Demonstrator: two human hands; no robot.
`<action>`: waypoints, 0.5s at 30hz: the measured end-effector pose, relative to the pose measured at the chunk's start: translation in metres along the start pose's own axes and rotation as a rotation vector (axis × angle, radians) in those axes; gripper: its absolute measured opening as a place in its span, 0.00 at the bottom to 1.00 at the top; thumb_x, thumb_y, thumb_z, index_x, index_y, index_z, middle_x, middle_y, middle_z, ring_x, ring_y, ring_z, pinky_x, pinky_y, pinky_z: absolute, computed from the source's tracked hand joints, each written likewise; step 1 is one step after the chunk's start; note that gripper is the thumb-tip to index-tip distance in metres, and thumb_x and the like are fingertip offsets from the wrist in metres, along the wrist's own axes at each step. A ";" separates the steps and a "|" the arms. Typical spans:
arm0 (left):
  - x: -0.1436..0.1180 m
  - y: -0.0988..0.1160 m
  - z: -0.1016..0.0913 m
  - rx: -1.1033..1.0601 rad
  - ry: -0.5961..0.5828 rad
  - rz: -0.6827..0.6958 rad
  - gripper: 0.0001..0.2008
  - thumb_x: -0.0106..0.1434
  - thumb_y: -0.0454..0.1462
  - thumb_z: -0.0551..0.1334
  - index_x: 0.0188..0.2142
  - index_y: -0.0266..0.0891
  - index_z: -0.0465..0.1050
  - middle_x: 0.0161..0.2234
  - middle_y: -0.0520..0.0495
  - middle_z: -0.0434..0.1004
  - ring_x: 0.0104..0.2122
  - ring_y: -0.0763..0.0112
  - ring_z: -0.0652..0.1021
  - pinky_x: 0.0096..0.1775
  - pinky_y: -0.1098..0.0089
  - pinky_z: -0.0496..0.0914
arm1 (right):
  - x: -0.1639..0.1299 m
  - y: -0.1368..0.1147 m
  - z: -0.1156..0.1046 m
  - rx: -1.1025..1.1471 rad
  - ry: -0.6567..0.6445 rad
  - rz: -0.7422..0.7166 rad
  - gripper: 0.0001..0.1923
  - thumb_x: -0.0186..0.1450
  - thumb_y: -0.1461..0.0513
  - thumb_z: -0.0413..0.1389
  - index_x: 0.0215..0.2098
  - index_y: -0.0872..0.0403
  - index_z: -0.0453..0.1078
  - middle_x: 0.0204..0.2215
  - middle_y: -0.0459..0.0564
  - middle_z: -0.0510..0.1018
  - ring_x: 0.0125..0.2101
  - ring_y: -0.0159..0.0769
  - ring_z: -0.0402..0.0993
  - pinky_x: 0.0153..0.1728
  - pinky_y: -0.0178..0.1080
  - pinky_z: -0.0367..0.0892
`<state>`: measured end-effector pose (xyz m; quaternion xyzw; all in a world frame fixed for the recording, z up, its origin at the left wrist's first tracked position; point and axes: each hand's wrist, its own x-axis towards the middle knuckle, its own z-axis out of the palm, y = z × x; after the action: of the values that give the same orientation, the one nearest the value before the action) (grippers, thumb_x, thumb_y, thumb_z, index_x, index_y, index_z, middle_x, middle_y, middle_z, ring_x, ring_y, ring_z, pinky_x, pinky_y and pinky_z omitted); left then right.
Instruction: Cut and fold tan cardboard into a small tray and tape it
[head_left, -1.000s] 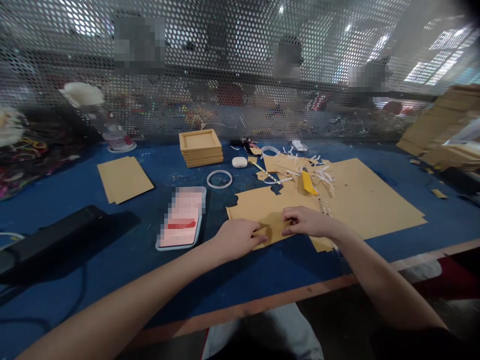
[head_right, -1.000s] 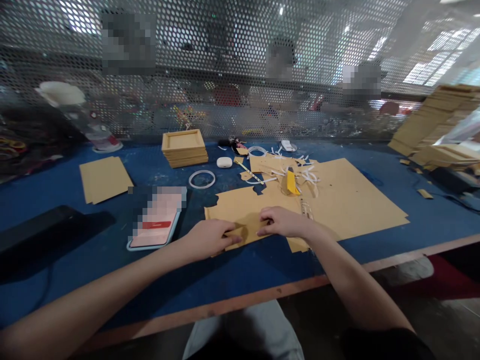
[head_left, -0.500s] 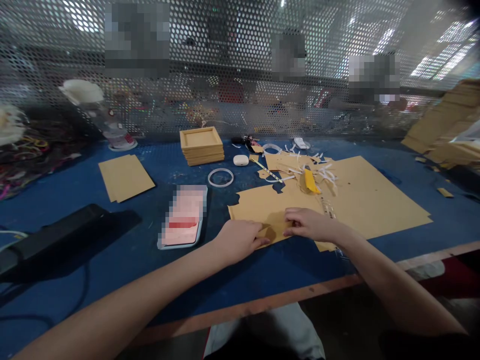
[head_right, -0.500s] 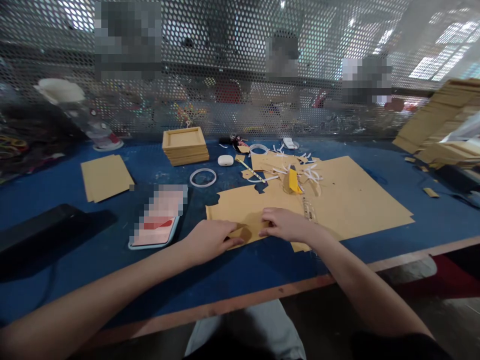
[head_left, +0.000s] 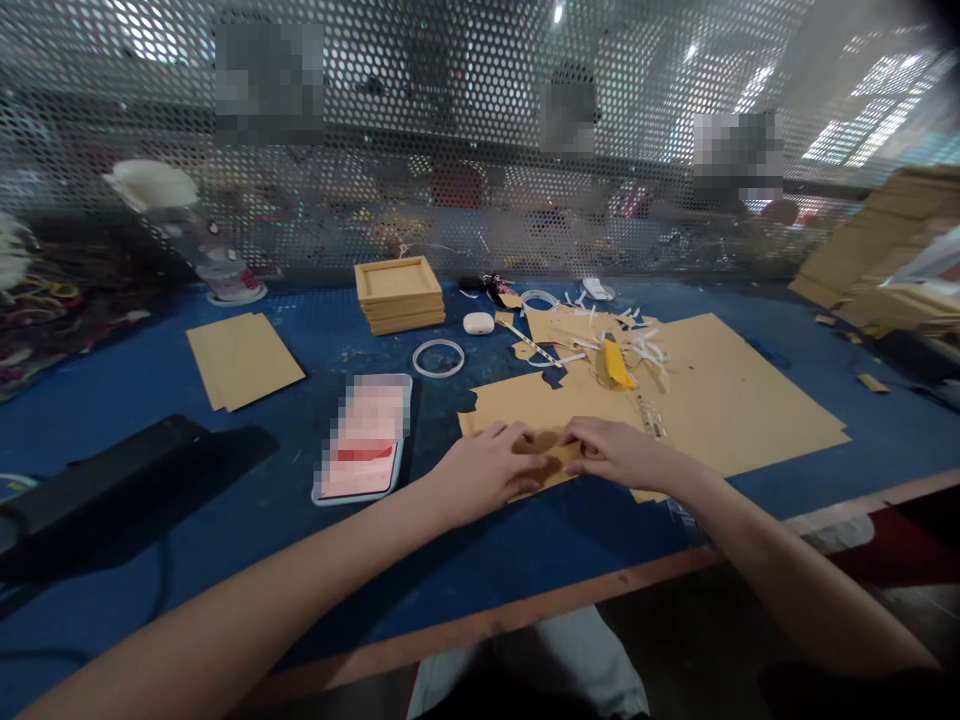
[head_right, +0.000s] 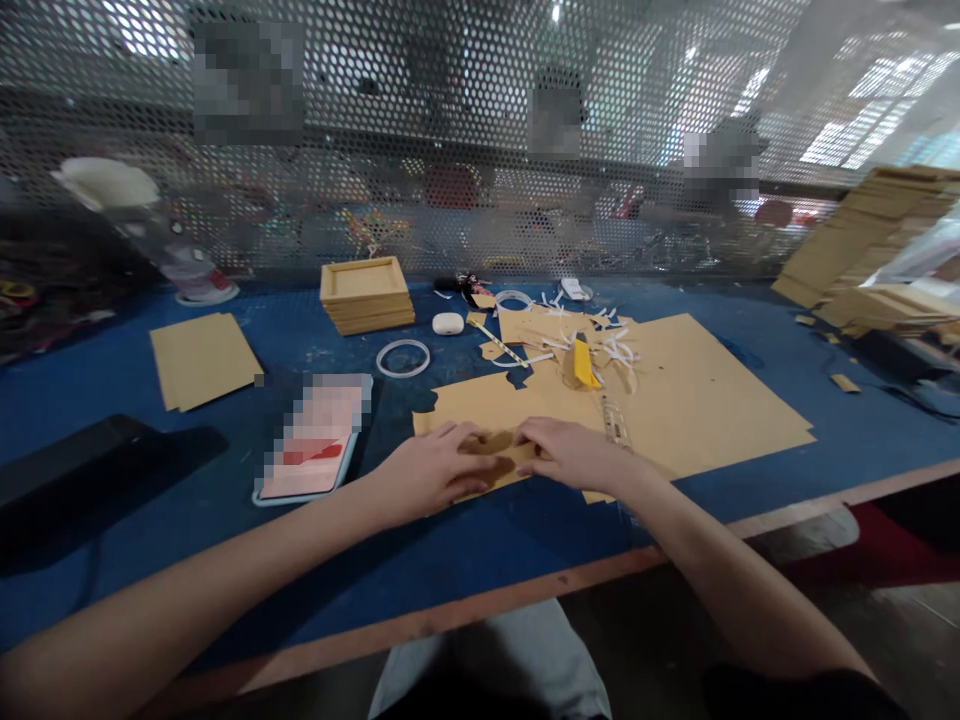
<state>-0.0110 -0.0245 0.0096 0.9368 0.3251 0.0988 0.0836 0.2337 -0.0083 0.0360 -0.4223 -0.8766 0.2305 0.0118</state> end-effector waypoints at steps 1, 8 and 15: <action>0.000 -0.001 0.001 0.007 -0.006 0.039 0.15 0.69 0.46 0.53 0.54 0.58 0.68 0.55 0.49 0.65 0.50 0.63 0.70 0.46 0.64 0.69 | 0.000 -0.001 0.001 0.025 0.014 0.004 0.13 0.66 0.55 0.54 0.46 0.51 0.67 0.42 0.51 0.74 0.42 0.40 0.71 0.41 0.39 0.64; 0.001 -0.005 0.003 -0.008 -0.034 0.077 0.16 0.71 0.46 0.50 0.54 0.57 0.69 0.53 0.48 0.66 0.49 0.63 0.69 0.47 0.64 0.68 | -0.019 0.022 -0.006 0.170 0.324 0.319 0.24 0.65 0.48 0.51 0.54 0.48 0.66 0.46 0.53 0.76 0.38 0.40 0.73 0.38 0.40 0.68; 0.001 -0.008 0.006 -0.009 -0.030 0.093 0.18 0.71 0.46 0.47 0.56 0.56 0.67 0.54 0.47 0.65 0.50 0.63 0.69 0.47 0.63 0.68 | -0.056 0.082 -0.010 -0.168 0.527 1.036 0.34 0.56 0.38 0.52 0.40 0.58 0.74 0.38 0.67 0.78 0.40 0.58 0.75 0.34 0.49 0.66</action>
<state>-0.0138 -0.0187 0.0024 0.9518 0.2796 0.0899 0.0881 0.3322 -0.0026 0.0205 -0.8382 -0.5387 0.0233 0.0817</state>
